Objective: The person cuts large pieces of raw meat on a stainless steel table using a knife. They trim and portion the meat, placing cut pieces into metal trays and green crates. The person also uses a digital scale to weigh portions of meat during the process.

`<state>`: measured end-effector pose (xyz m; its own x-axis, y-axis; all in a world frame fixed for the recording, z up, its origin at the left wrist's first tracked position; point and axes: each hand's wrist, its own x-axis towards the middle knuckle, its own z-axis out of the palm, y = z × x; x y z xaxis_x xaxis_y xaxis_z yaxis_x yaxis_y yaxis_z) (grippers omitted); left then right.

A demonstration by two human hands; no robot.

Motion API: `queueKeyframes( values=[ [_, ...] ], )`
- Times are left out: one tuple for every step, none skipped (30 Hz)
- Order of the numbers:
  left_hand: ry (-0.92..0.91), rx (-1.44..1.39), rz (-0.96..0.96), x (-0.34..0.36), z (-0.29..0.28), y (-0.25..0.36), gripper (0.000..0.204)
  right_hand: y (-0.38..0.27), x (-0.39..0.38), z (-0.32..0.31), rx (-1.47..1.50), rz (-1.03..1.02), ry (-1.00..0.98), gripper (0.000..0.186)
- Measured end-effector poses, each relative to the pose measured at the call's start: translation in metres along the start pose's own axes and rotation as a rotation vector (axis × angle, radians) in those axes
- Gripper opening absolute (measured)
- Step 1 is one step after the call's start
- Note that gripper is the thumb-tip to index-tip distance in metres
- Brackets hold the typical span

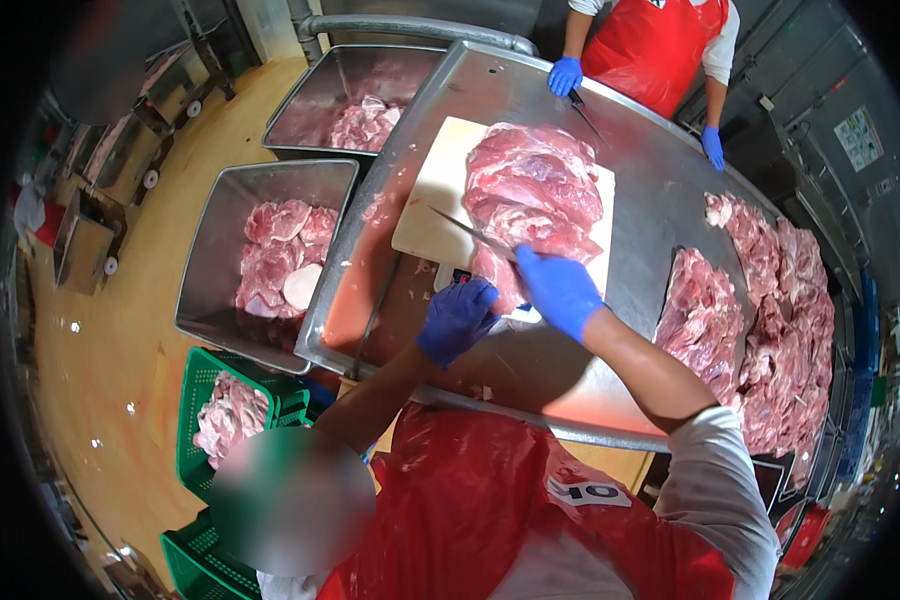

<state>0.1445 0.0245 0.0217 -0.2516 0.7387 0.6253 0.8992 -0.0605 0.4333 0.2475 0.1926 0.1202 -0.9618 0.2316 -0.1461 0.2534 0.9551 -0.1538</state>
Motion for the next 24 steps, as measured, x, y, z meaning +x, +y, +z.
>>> queueKeyframes(
  values=[
    [-0.013,0.003,0.009,-0.001,0.000,-0.002,0.037,-0.005,0.011,0.003,-0.009,-0.011,-0.009,0.023],
    [-0.025,0.008,0.018,-0.002,-0.002,-0.003,0.037,-0.006,0.016,0.006,-0.018,-0.023,-0.017,0.023],
    [-0.061,0.001,0.000,-0.005,-0.004,-0.006,0.037,-0.003,0.013,0.007,0.021,0.065,-0.090,0.024],
    [-0.097,-0.006,-0.019,-0.006,-0.008,-0.008,0.036,0.004,0.006,0.008,0.060,0.153,-0.167,0.025],
    [-0.130,-0.019,-0.029,-0.005,-0.014,-0.011,0.036,0.037,-0.017,0.030,0.271,0.207,-0.108,0.026],
    [-0.135,-0.002,-0.038,-0.008,-0.020,-0.013,0.036,0.056,-0.044,0.025,0.122,0.165,-0.151,0.027],
    [-0.134,0.016,-0.047,-0.014,-0.027,-0.013,0.036,0.072,-0.069,0.014,-0.032,0.120,-0.193,0.027],
    [-0.139,0.042,-0.059,-0.021,-0.036,-0.013,0.036,0.081,-0.087,-0.004,0.155,0.370,-0.316,0.025],
    [-0.138,-0.014,-0.064,-0.027,-0.048,-0.012,0.035,0.107,-0.115,0.001,-0.018,0.271,-0.324,0.022],
    [-0.139,-0.072,-0.059,-0.031,-0.063,-0.015,0.035,0.130,-0.142,0.009,-0.190,0.179,-0.325,0.019],
    [-0.146,-0.132,-0.056,-0.028,-0.077,-0.018,0.035,0.141,-0.163,0.016,-0.170,0.142,-0.207,0.017],
    [-0.174,-0.141,-0.084,-0.024,-0.091,-0.024,0.033,0.148,-0.183,0.024,-0.153,0.104,-0.087,0.015],
    [-0.205,-0.142,-0.119,-0.020,-0.107,-0.028,0.031,0.141,-0.190,0.024,-0.132,0.059,0.033,0.014],
    [-0.237,-0.145,-0.153,-0.013,-0.121,-0.029,0.030,0.129,-0.192,0.031,-0.011,0.132,0.134,0.013],
    [-0.220,-0.101,-0.123,0.005,-0.134,-0.028,0.029,0.117,-0.187,0.045,0.074,0.185,0.263,0.013],
    [-0.203,-0.065,-0.089,0.030,-0.145,-0.032,0.028,0.106,-0.183,0.060,0.155,0.245,0.390,0.012],
    [-0.239,-0.077,-0.068,0.050,-0.155,-0.038,0.026,0.094,-0.175,0.069,0.195,0.334,0.369,0.013],
    [-0.262,-0.074,-0.077,0.070,-0.160,-0.039,0.027,0.074,-0.164,0.071,0.349,0.345,0.429,0.013],
    [-0.293,-0.157,-0.080,0.082,-0.158,-0.042,0.027,0.050,-0.152,0.069,0.391,0.368,0.465,0.014],
    [-0.325,-0.230,-0.082,0.092,-0.158,-0.042,0.027,0.033,-0.142,0.074,0.408,0.385,0.421,0.014],
    [-0.366,-0.222,-0.027,0.101,-0.155,-0.041,0.028,0.014,-0.127,0.071,0.390,0.352,0.405,0.015],
    [-0.408,-0.215,0.019,0.103,-0.152,-0.037,0.028,-0.004,-0.110,0.063,0.428,0.308,0.384,0.017],
    [-0.458,-0.218,0.064,0.105,-0.149,-0.032,0.029,-0.011,-0.094,0.068,0.472,0.264,0.344,0.016],
    [-0.490,-0.203,0.077,0.104,-0.145,-0.028,0.029,-0.014,-0.076,0.072,0.498,0.228,0.256,0.026]
  ],
)
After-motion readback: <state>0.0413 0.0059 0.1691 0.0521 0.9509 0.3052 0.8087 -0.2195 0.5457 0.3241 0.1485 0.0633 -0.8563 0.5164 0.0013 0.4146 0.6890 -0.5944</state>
